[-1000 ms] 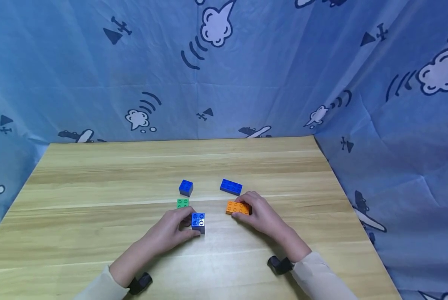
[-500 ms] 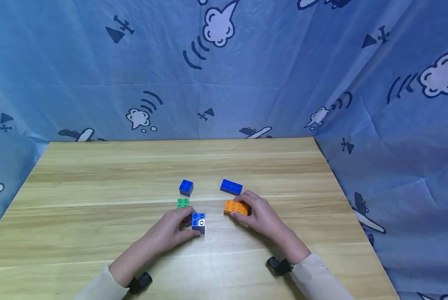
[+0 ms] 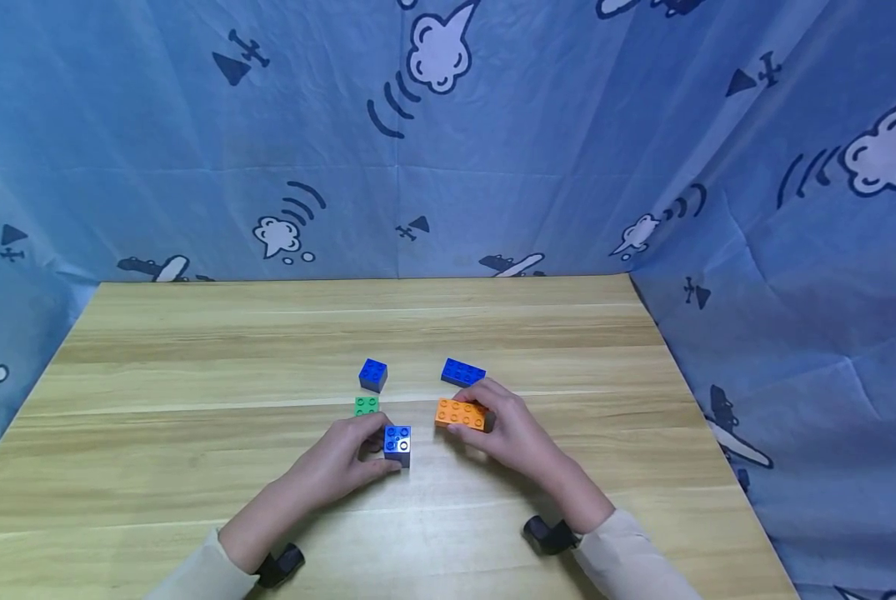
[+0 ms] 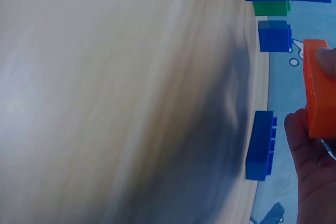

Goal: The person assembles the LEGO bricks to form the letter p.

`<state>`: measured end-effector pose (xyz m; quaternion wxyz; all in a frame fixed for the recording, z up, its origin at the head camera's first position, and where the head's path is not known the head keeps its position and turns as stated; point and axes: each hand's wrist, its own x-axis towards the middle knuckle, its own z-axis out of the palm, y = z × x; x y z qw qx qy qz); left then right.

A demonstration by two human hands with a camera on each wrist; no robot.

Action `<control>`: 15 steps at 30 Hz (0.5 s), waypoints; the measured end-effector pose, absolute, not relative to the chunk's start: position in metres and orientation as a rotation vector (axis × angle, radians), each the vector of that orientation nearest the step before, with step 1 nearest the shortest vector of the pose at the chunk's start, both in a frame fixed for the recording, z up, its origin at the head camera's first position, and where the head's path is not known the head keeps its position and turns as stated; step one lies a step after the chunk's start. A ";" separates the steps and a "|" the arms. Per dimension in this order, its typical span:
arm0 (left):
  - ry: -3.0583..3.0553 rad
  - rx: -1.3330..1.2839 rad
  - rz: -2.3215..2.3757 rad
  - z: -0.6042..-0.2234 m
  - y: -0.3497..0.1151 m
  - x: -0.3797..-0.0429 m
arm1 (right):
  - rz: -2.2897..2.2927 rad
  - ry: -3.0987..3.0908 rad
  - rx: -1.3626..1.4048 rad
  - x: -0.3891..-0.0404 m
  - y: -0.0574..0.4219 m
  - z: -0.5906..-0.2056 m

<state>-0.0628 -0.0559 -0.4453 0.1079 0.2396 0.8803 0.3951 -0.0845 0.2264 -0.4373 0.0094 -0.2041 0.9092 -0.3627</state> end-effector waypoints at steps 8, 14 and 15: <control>2.587 0.692 1.153 -0.444 -0.056 -0.063 | -1.193 2.820 -0.693 -0.082 0.215 -0.429; 2.583 0.691 1.163 -0.445 -0.056 -0.064 | -1.234 2.808 -0.717 -0.081 0.209 -0.423; 2.578 0.690 1.167 -0.445 -0.056 -0.064 | -1.240 2.803 -0.717 -0.081 0.208 -0.422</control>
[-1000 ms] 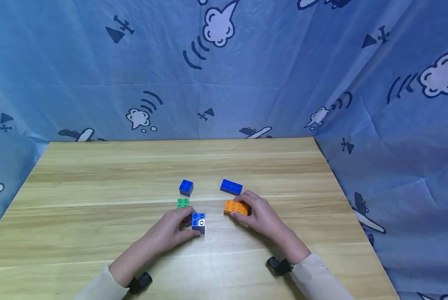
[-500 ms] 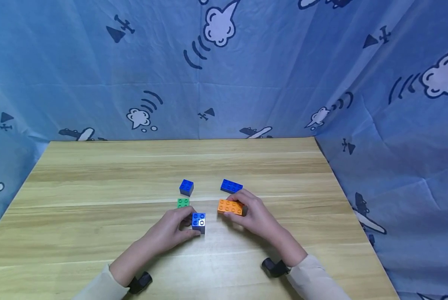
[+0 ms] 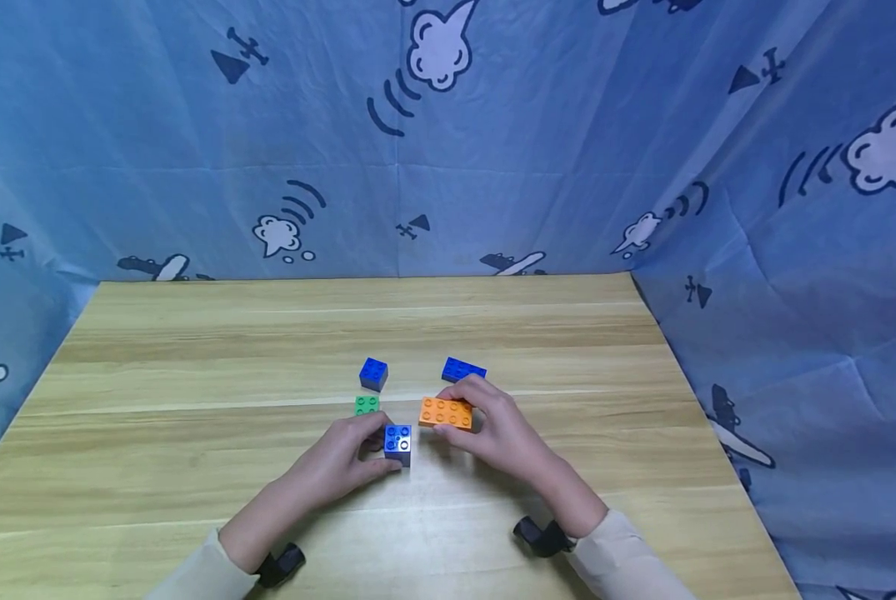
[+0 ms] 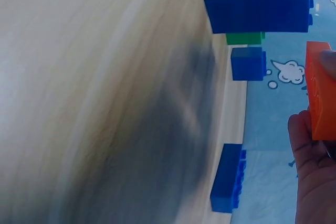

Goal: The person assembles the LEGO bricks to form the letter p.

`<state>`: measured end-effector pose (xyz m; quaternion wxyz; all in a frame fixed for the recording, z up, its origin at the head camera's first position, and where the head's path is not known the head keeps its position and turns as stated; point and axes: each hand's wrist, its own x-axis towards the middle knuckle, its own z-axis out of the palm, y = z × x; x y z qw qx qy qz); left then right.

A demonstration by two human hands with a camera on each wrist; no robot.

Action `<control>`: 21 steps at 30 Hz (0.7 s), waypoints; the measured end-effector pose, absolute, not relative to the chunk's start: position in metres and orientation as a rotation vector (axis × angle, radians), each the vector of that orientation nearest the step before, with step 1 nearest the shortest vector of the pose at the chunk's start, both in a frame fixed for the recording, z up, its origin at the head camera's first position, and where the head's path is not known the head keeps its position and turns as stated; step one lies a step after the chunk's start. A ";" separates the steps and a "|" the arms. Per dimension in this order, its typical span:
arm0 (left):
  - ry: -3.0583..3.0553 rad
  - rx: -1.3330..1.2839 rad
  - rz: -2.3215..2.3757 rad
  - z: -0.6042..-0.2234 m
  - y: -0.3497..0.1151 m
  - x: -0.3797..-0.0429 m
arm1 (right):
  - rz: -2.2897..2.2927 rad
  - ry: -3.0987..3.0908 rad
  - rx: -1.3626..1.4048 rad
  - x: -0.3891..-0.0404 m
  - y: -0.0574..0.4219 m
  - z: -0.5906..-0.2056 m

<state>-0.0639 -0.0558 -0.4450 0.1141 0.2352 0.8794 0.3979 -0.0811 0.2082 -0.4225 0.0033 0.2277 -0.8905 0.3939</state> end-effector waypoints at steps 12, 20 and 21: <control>2.534 0.663 1.196 -0.445 -0.056 -0.065 | 1.370 -2.756 0.780 -0.078 0.196 -0.415; 2.527 0.642 1.194 -0.444 -0.055 -0.066 | 1.380 -2.757 0.822 -0.076 0.189 -0.413; 2.526 0.642 1.193 -0.444 -0.055 -0.066 | 1.383 -2.760 0.825 -0.076 0.188 -0.413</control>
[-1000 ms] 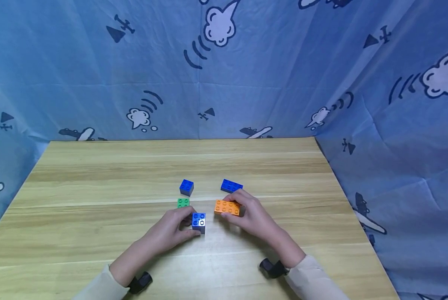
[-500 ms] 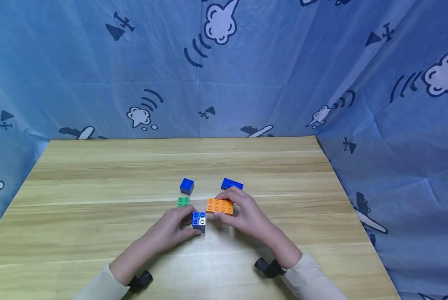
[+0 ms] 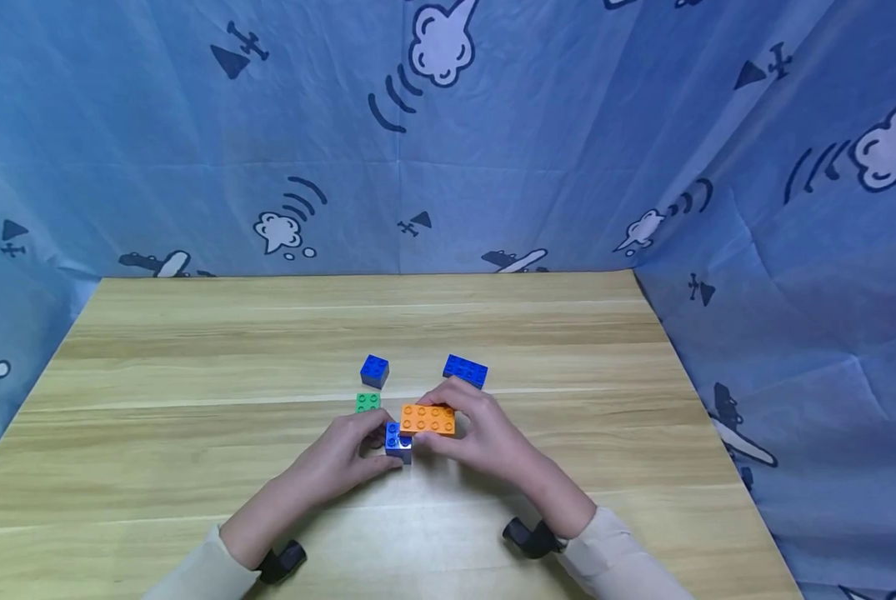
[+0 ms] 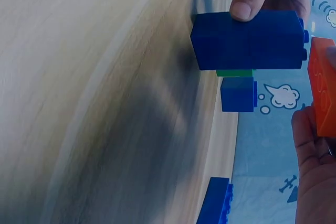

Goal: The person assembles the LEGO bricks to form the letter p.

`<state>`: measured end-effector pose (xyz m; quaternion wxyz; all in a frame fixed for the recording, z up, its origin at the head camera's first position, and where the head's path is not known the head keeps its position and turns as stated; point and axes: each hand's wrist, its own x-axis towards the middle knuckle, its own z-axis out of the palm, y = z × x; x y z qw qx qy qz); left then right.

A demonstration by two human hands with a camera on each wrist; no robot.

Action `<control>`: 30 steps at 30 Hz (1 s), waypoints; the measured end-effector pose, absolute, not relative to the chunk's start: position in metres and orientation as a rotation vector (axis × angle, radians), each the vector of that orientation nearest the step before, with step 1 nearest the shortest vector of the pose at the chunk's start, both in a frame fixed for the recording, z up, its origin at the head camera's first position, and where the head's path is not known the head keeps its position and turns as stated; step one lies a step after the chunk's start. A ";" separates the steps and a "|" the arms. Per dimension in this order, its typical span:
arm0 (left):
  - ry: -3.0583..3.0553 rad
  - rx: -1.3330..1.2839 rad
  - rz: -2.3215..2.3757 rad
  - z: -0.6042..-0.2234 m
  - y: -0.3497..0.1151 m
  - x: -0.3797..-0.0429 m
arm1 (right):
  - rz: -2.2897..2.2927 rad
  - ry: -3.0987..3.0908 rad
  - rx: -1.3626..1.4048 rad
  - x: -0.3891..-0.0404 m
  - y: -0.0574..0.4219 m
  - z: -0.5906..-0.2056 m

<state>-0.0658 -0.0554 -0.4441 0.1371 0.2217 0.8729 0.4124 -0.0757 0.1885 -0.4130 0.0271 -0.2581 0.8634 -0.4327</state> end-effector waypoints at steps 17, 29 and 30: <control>2.500 0.624 1.242 -0.443 -0.057 -0.066 | -1.303 2.627 -0.848 -0.073 0.181 -0.415; 2.442 0.561 1.330 -0.444 -0.057 -0.066 | -1.334 2.619 -0.914 -0.073 0.177 -0.415; 2.437 0.557 1.338 -0.444 -0.057 -0.066 | -1.335 2.616 -0.915 -0.073 0.177 -0.415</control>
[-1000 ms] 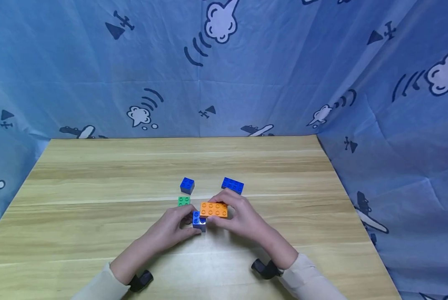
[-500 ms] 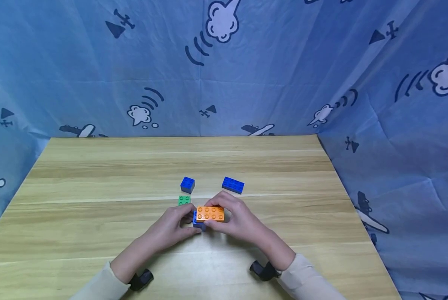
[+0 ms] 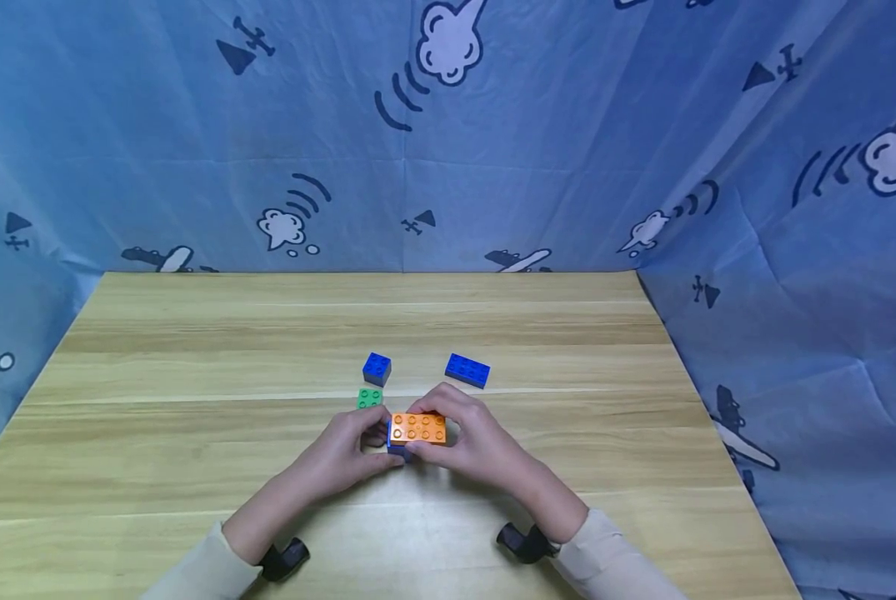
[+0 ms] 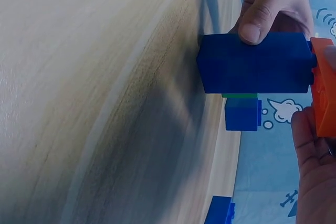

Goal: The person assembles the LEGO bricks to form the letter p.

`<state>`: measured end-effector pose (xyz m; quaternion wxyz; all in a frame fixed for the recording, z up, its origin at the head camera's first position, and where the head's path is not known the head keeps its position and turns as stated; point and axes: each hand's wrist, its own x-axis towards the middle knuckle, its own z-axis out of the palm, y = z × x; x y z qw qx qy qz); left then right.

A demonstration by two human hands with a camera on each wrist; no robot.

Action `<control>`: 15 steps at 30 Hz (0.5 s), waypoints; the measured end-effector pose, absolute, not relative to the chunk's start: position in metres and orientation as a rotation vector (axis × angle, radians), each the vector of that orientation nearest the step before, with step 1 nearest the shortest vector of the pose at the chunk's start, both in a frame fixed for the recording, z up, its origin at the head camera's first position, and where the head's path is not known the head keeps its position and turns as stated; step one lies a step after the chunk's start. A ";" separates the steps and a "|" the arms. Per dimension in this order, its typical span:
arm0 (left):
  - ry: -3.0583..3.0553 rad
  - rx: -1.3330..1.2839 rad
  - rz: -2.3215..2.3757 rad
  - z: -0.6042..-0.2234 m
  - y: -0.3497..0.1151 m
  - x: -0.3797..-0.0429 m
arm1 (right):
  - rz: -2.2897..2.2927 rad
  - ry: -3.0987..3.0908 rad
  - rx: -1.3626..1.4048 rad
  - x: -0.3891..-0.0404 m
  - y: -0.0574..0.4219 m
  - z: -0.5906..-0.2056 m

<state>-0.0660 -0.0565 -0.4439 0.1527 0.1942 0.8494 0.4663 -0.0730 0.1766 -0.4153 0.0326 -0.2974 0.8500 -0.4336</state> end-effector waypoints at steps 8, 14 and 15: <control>2.410 0.538 1.398 -0.446 -0.056 -0.066 | -1.329 2.606 -0.927 -0.073 0.176 -0.414; 2.405 0.546 1.436 -0.447 -0.057 -0.066 | -1.319 2.597 -0.964 -0.074 0.175 -0.413; 2.403 0.547 1.442 -0.447 -0.057 -0.066 | -1.319 2.591 -0.965 -0.074 0.174 -0.413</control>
